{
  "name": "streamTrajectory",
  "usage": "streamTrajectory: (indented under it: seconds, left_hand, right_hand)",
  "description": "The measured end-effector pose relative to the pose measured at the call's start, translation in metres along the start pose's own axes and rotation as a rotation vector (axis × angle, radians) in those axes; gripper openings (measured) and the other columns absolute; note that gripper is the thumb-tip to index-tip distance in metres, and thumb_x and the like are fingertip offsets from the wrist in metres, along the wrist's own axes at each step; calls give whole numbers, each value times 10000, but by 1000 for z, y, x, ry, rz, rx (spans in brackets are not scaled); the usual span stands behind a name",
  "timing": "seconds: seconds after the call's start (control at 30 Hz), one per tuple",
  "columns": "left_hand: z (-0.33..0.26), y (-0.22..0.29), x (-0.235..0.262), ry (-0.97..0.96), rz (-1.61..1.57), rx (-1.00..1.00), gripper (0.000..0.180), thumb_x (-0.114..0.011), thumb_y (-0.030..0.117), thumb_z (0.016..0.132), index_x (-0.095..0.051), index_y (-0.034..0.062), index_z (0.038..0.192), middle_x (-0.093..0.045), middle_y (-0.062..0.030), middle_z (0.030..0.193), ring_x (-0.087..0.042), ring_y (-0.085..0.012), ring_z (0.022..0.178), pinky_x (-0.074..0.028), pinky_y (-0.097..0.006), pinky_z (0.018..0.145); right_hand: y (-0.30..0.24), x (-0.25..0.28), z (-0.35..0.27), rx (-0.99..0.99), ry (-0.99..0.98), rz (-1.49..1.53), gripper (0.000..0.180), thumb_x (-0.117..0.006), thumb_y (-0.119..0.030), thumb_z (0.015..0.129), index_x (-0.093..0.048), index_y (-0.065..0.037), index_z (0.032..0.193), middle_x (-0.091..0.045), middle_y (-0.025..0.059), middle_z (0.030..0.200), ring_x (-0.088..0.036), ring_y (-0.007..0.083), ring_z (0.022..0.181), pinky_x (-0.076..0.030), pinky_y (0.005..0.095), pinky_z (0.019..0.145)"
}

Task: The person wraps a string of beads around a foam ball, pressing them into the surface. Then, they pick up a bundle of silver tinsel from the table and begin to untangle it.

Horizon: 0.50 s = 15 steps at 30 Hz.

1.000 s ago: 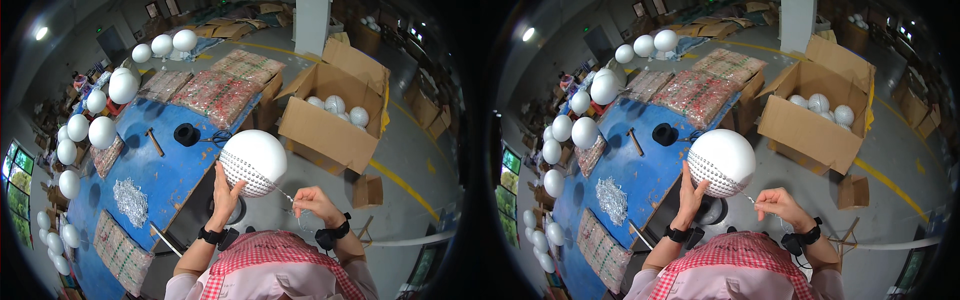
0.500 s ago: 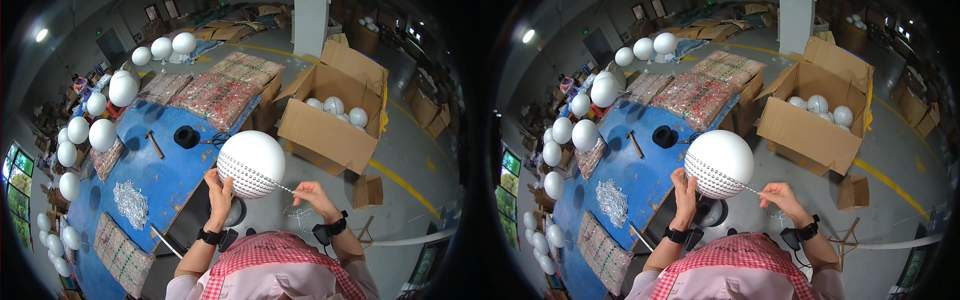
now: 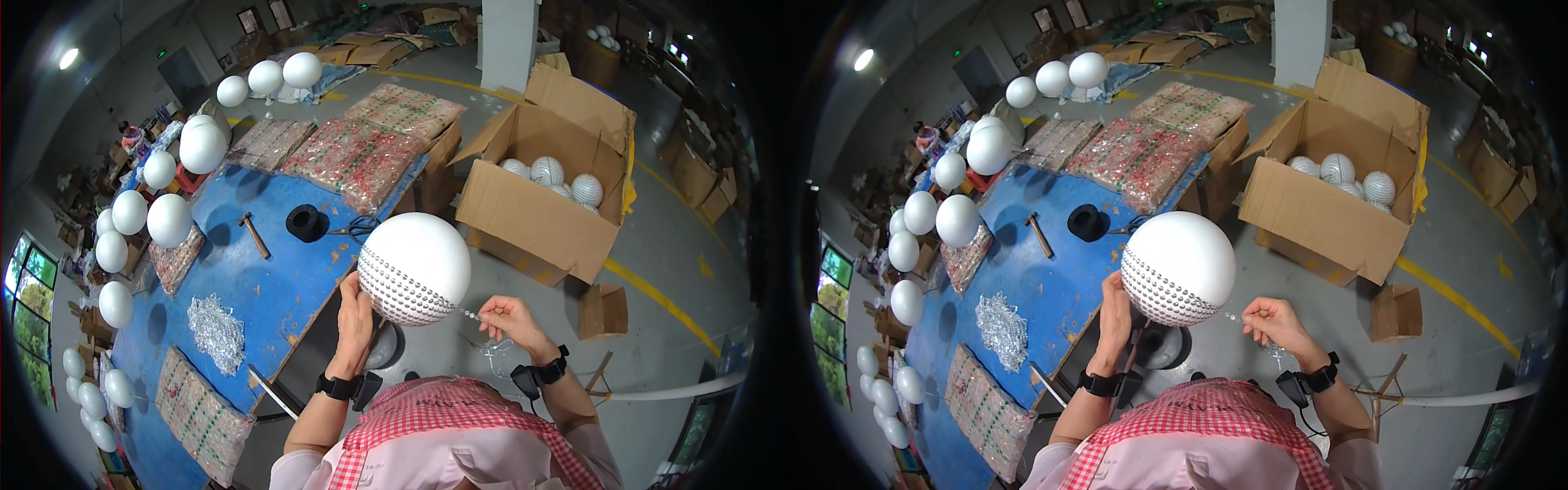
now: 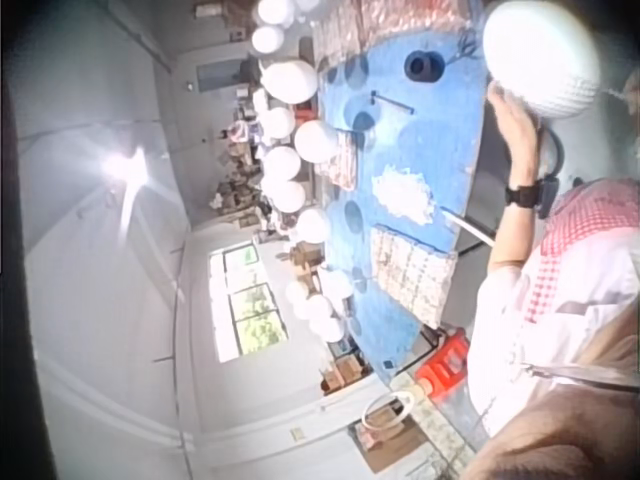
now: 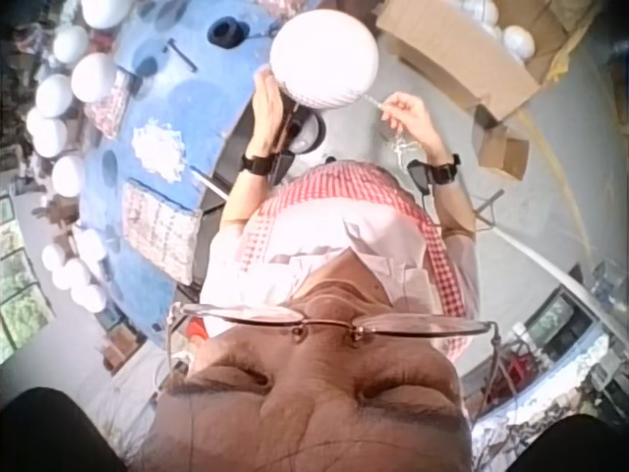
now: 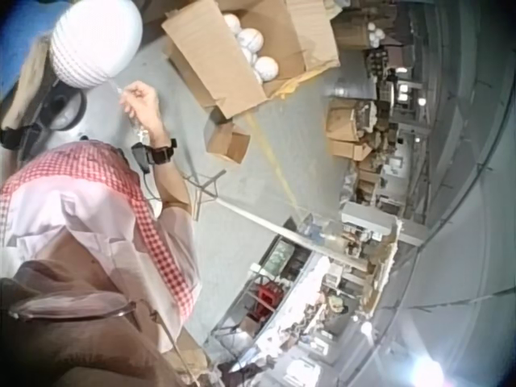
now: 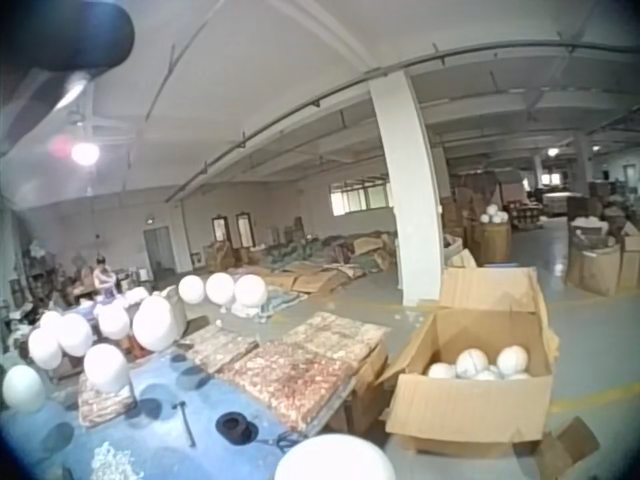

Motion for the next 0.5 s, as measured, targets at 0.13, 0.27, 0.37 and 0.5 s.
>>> streamTrajectory:
  seconds: [0.13, 0.27, 0.37, 0.5]
  left_hand:
    - [-3, -6, -3, 7, 212, -25, 787, -692, 364, 800, -326, -32, 1373, -443, -262, 1347, -452, -373, 1252, -376, -422, 1030]
    - [-1, -12, -3, 14, 179, -7, 846, -731, 392, 778, -333, -32, 1392, -433, -265, 1357, -442, -375, 1260, -367, -421, 1039]
    - [-1, -17, -4, 28, 182, -18, 871, -740, 414, 774, -334, -36, 1399, -426, -265, 1366, -437, -375, 1265, -362, -424, 1045]
    - [-2, -17, -9, 35, 176, -21, 892, -733, 443, 780, -326, -48, 1404, -413, -267, 1382, -430, -376, 1273, -357, -427, 1051]
  right_hand:
    - [-17, -8, -5, -60, -17, -68, 132, -650, -143, 897, -629, -21, 944, -641, 17, 725, -535, 33, 562, -414, 173, 487]
    - [-27, -13, -18, 19, -34, -153, 119, -637, -140, 903, -630, -22, 915, -632, 13, 698, -522, 30, 549, -388, 168, 473]
    - [-29, -7, -26, 68, 11, -5, 128, -620, -150, 914, -632, -24, 894, -633, 15, 684, -521, 29, 543, -379, 166, 470]
    - [-24, 2, -30, 90, 6, 109, 151, -587, -158, 933, -634, -30, 868, -640, 23, 674, -522, 23, 540, -376, 160, 473]
Point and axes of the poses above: each hand's wrist, its own z-axis towards the middle knuckle, its own x-axis out of the back of the hand, y = z × x, the point moved 2 cm from there along z, towards the middle knuckle
